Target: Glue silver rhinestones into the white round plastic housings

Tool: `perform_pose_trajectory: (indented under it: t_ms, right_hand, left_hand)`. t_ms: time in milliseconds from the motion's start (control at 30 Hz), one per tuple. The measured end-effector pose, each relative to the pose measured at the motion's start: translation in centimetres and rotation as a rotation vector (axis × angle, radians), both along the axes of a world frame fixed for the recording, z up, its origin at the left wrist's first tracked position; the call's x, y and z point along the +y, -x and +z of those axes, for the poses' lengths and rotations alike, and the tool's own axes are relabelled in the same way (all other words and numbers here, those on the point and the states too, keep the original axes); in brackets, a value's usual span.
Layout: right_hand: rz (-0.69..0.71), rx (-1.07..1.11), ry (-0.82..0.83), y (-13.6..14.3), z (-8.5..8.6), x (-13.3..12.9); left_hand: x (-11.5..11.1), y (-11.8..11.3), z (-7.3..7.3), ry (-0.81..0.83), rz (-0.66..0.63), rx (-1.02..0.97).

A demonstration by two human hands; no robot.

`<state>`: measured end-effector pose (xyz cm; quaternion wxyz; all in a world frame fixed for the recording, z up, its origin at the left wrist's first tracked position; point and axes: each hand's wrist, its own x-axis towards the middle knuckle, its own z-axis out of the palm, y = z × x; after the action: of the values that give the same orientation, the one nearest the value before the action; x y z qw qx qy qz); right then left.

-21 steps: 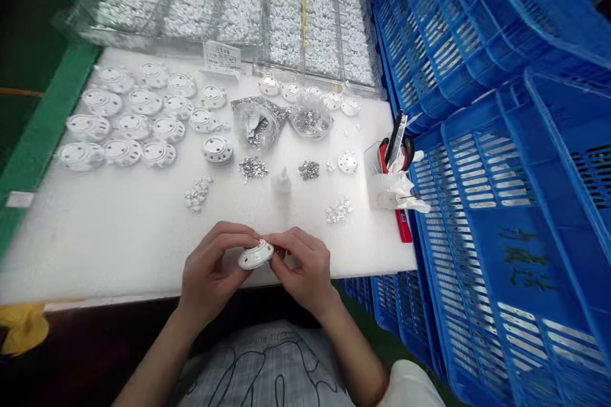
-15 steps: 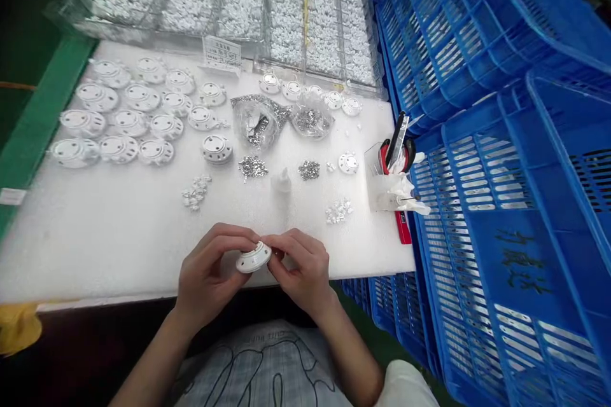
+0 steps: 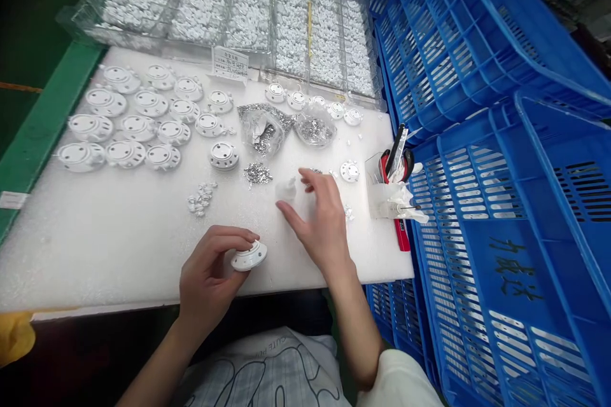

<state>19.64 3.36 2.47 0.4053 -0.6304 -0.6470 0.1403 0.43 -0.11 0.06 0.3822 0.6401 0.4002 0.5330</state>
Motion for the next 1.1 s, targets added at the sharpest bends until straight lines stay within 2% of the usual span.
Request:
perform_pose_trajectory:
  t_ms: [100, 300, 433, 533, 567, 633, 700, 733, 900, 1100]
  right_hand:
    - [0.115, -0.129, 0.034, -0.2, 0.3, 2.5]
    - [0.007, -0.215, 0.06, -0.4, 0.4, 5.3]
    - [-0.065, -0.177, 0.083, -0.3, 1.1, 4.3]
    - [-0.123, -0.14, -0.022, 0.4, 2.3, 2.4]
    - [-0.081, -0.14, -0.035, 0.8, 2.6, 1.9]
    - [0.104, -0.148, 0.002, 1.9, 2.7, 1.5]
    - [0.276, -0.155, 0.074, 3.0, 2.3, 1.9]
    - [0.319, -0.162, 0.107, 3.5, 2.0, 2.4]
    - [0.321, -0.256, 0.163, 4.5, 0.5, 4.2]
    - [0.324, -0.306, 0.168, 4.6, 0.0, 4.5]
  left_hand:
    - [0.0, 0.1, 0.2, 0.0, -0.004, -0.005]
    - [0.1, 0.4, 0.2, -0.015, -0.043, -0.053]
    - [0.1, 0.3, 0.1, -0.019, -0.051, -0.081]
    - [0.1, 0.2, 0.1, -0.034, -0.056, -0.087]
    - [0.1, 0.2, 0.1, -0.04, -0.056, -0.089]
    - [0.1, 0.1, 0.1, -0.047, -0.054, -0.09]
    - [0.1, 0.1, 0.0, -0.049, -0.055, -0.085]
    - [0.1, 0.1, -0.1, -0.051, -0.055, -0.081]
    - [0.1, -0.1, -0.2, -0.068, -0.034, -0.084]
    - [0.0, -0.1, -0.2, -0.07, -0.045, -0.064]
